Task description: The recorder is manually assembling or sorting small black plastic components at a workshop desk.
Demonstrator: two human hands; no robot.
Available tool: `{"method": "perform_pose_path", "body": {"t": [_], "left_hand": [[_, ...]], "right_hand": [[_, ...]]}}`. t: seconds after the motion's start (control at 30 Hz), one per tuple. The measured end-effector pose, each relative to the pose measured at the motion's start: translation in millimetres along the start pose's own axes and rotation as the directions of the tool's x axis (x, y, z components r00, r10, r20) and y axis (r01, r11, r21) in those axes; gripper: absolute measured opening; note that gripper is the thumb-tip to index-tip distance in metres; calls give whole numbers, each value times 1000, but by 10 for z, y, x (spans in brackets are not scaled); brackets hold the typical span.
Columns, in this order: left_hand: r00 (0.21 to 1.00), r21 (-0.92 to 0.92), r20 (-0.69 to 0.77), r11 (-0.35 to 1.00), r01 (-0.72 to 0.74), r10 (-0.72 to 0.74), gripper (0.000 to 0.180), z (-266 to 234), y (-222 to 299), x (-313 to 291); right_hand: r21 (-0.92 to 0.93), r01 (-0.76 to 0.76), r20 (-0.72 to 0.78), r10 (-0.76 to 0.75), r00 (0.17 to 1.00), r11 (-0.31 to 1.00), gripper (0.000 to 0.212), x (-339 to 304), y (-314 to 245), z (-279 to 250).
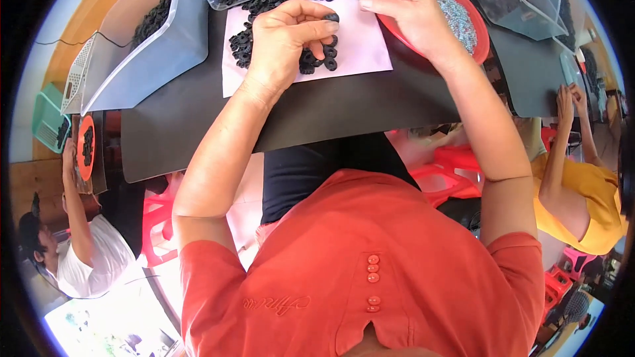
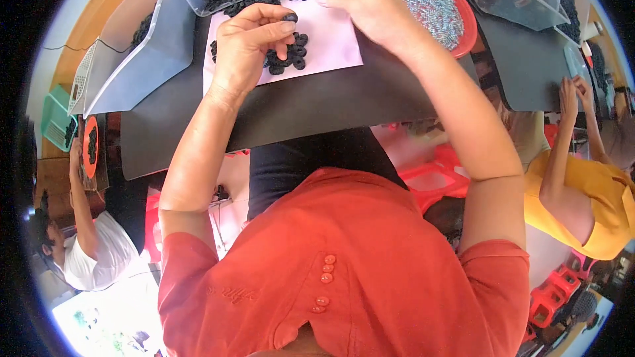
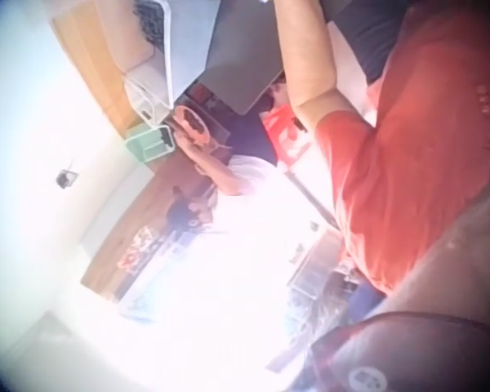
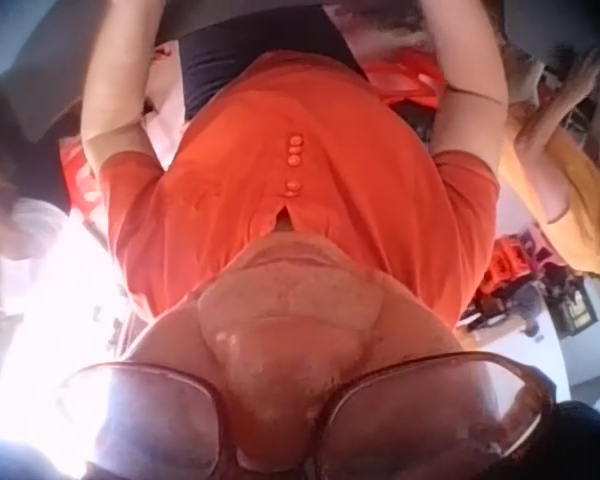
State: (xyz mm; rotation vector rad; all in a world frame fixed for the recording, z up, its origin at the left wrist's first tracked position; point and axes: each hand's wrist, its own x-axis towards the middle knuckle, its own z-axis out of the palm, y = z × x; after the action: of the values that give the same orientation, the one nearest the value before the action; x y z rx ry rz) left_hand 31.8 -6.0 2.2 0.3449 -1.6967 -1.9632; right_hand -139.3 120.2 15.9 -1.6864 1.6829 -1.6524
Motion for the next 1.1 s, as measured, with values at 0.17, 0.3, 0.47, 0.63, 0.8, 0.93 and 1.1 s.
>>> {"method": "perform_pose_path", "body": {"t": [0.17, 0.3, 0.47, 0.63, 0.8, 0.93, 1.1], "left_hand": [[999, 54, -46, 999, 6, -3, 17, -38, 34, -43], [992, -95, -126, 995, -16, 4, 15, -74, -3, -21], [983, -200, -185, 979, -39, 2, 12, -53, 28, -30], [983, -129, -184, 991, -37, 13, 12, -118, 27, -5], [980, 106, -191, 994, -26, 46, 14, -104, 26, -30], [976, 377, -148, 922, -92, 158, 14, -45, 1, -42], [964, 536, -60, 823, -188, 260, 17, -85, -87, -18]], "right_hand": [[-260, -15, -84, -8, 996, 966, 7, 16, -387, 451], [-161, -17, -123, -3, 992, 987, 6, -20, -181, 577], [-70, 58, -209, -72, 975, 996, 7, -32, 18, 649], [-196, 49, -168, -83, 982, 979, 3, -52, -75, 545], [-278, 105, -115, -142, 983, 955, 3, -34, -224, 504], [-539, 305, 1, -361, 933, 785, 7, -21, -136, 455], [-676, 409, 173, -408, 896, 612, 15, -13, -177, 456]]}}
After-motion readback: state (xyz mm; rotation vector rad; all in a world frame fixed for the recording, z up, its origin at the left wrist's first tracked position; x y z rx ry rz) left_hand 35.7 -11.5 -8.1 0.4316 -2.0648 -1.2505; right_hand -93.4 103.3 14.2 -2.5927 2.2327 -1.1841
